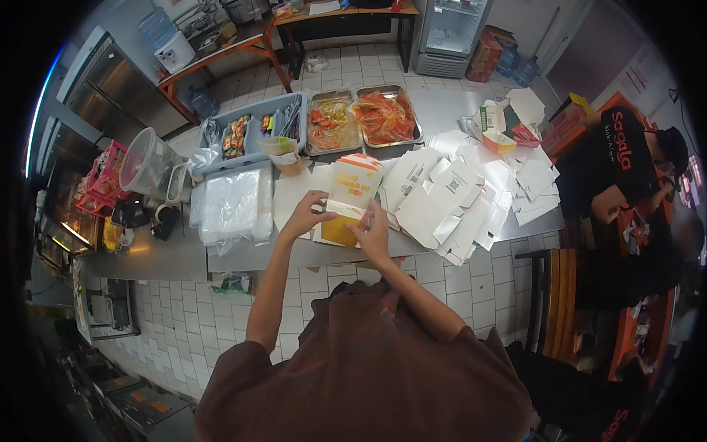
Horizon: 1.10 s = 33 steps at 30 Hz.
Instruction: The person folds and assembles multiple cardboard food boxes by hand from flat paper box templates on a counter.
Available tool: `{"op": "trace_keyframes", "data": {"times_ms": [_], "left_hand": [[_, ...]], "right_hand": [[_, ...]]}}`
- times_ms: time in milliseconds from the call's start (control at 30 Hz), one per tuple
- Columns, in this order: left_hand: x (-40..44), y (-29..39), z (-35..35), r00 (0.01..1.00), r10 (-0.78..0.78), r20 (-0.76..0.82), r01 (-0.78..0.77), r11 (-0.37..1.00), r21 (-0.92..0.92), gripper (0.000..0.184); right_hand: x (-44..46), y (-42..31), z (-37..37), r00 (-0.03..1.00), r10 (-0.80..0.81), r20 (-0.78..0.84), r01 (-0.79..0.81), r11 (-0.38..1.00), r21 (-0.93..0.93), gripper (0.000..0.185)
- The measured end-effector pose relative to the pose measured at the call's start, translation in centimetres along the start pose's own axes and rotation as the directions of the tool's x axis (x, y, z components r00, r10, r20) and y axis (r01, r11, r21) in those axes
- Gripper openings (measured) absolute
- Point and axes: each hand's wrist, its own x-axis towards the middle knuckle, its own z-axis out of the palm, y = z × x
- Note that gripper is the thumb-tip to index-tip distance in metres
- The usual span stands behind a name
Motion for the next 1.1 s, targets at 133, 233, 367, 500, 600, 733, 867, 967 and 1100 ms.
{"op": "trace_keyframes", "data": {"times_ms": [133, 233, 367, 500, 600, 733, 867, 967, 1100], "left_hand": [[3.4, -5.0, 2.1, 0.999, 0.002, 0.049, 0.010, 0.971, -0.240, 0.077], [5.1, -6.1, 4.4, 0.994, -0.100, 0.036, 0.106, 0.971, -0.213, 0.081], [7.8, -7.2, 6.2, 0.968, -0.249, -0.024, 0.251, 0.964, 0.090, 0.087], [10.6, -9.0, 8.3, 0.947, -0.296, -0.123, 0.318, 0.916, 0.243, 0.086], [10.0, -9.4, 8.2, 0.963, -0.202, -0.180, 0.222, 0.970, 0.101, 0.084], [5.5, -4.4, 6.3, 0.975, -0.048, -0.216, 0.033, 0.997, -0.069, 0.084], [0.3, -6.0, 7.1, 0.900, -0.242, -0.362, 0.249, 0.968, -0.027, 0.089], [0.0, -6.9, 8.2, 0.866, -0.409, -0.287, 0.452, 0.887, 0.098, 0.094], [1.7, -5.3, 11.0, 0.844, -0.452, -0.289, 0.520, 0.823, 0.229, 0.100]], "right_hand": [[1.9, 5.9, 4.0, 0.977, -0.097, -0.188, 0.074, 0.989, -0.126, 0.074], [3.4, 6.8, 4.7, 0.981, 0.086, -0.173, -0.104, 0.990, -0.098, 0.066], [6.5, 7.7, 3.8, 0.933, 0.340, -0.123, -0.359, 0.910, -0.208, 0.058], [9.7, 11.6, 3.5, 0.842, 0.525, -0.123, -0.536, 0.792, -0.291, 0.053], [8.6, 3.4, 1.5, 0.782, 0.623, 0.034, -0.620, 0.782, -0.072, 0.058], [7.2, 9.5, 0.9, 0.969, 0.209, 0.129, -0.195, 0.974, -0.113, 0.064], [4.6, 6.0, -1.7, 0.935, 0.114, 0.335, -0.053, 0.982, -0.184, 0.065], [3.6, 6.1, -5.2, 0.948, 0.080, 0.309, 0.099, 0.847, -0.522, 0.072], [2.9, 4.8, -12.5, 0.983, 0.150, 0.104, 0.040, 0.378, -0.925, 0.099]]}}
